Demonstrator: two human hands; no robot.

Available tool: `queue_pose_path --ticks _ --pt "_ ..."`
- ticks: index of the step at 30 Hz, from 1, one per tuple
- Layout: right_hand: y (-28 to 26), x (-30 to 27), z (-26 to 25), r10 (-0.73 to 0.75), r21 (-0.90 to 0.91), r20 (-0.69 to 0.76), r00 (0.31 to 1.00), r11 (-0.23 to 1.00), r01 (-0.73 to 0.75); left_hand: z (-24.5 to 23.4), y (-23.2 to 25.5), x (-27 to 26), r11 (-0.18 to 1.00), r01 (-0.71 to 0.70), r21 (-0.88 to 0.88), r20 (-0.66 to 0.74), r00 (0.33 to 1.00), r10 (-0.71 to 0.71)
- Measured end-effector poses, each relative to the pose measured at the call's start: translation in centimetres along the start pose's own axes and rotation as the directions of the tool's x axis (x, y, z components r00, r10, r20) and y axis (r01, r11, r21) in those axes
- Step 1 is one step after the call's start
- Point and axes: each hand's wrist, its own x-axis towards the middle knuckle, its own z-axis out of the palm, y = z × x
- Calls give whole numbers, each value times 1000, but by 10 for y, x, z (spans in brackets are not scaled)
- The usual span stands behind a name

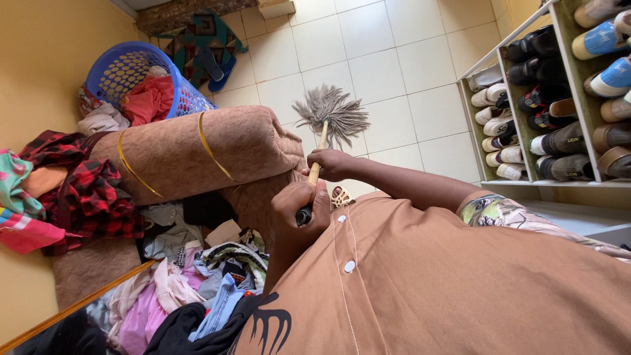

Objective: The person sweeps the floor using a small handheld broom, moving debris and dust into a central area.

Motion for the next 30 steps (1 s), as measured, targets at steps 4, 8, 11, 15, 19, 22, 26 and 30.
queue_pose_path --ticks 4,8,11,15,19,22,26,30 --pt "6 -23 -26 45 -37 21 999 998 -44 28 6 4 1000 -19 -17 -34 999 18" --pt "14 -57 -56 205 -129 -22 978 970 -206 65 8 15 997 -82 -5 -35 996 81" --pt "33 -91 -72 265 -113 -95 960 955 -274 91 9 17 999 -29 -32 37 999 30" --pt "64 -136 -95 350 -76 -139 926 929 -362 132 13 20 981 0 -194 127 992 25" --pt "96 -176 -107 441 -32 -200 875 890 -456 173 6 21 943 135 -303 274 960 -50" --pt "127 -201 -108 482 -11 -240 843 866 -499 200 -4 15 924 214 -318 370 925 -87" --pt "169 -235 -99 507 64 -283 814 857 -512 230 -13 -2 908 182 -377 399 917 -18" --pt "197 -256 -82 523 69 -297 799 846 -528 243 -6 -15 898 228 -376 480 877 -22"
